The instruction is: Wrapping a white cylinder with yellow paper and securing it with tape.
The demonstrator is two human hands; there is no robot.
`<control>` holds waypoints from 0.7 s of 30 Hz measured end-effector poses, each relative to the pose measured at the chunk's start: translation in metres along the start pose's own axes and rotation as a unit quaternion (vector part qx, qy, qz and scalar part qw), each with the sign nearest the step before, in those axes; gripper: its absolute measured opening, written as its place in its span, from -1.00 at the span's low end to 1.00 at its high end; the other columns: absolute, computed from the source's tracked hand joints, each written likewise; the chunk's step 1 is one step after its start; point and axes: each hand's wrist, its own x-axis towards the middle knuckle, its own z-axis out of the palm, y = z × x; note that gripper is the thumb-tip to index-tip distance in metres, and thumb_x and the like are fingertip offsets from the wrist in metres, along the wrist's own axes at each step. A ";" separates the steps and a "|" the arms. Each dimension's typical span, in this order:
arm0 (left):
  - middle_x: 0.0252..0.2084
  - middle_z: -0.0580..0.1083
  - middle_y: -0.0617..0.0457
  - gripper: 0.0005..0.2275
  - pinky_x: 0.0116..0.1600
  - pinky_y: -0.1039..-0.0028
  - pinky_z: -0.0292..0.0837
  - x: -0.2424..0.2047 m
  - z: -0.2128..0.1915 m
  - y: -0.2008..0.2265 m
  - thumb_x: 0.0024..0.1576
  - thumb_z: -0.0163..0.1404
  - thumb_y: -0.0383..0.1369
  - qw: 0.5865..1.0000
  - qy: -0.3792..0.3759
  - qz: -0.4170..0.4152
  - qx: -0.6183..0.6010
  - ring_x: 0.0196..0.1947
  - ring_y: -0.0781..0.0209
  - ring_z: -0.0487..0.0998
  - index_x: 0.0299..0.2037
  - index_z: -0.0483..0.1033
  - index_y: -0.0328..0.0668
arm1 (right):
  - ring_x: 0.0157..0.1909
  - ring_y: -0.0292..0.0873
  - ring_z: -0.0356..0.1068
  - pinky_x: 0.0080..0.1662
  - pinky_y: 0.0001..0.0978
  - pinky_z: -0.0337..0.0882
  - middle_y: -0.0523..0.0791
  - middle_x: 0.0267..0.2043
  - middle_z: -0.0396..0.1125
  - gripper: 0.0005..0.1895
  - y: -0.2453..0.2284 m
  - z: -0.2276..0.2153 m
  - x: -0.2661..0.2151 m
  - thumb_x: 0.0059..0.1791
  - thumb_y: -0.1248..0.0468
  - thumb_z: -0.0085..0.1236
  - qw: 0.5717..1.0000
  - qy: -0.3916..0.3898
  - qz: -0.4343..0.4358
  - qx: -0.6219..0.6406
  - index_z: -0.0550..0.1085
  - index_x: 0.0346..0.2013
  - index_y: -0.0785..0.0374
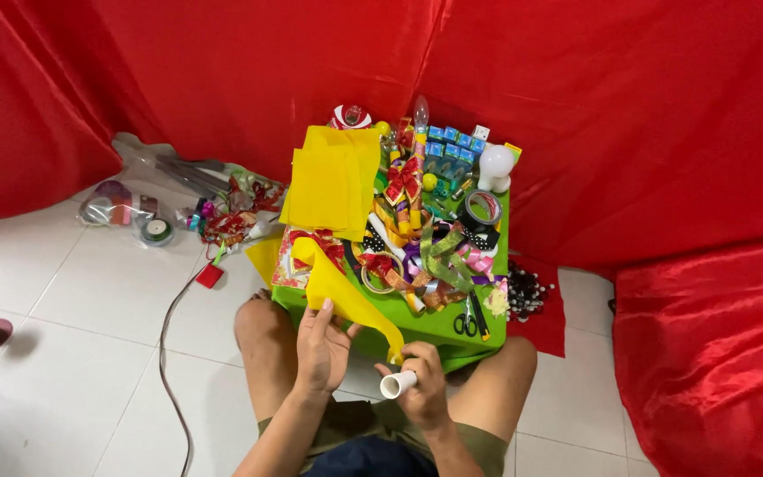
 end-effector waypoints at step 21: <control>-0.31 0.33 0.05 -0.81 -0.11 0.36 0.33 -0.033 -0.050 -0.069 0.27 0.06 -0.32 0.986 0.031 -0.103 0.126 -0.30 0.24 0.36 -0.24 0.28 -0.16 | -0.22 0.01 0.46 -0.14 -0.20 0.46 0.03 -0.28 0.45 -0.85 -0.019 -0.003 0.008 0.03 0.41 0.13 0.993 -0.047 -0.018 0.104 0.38 -0.43 0.29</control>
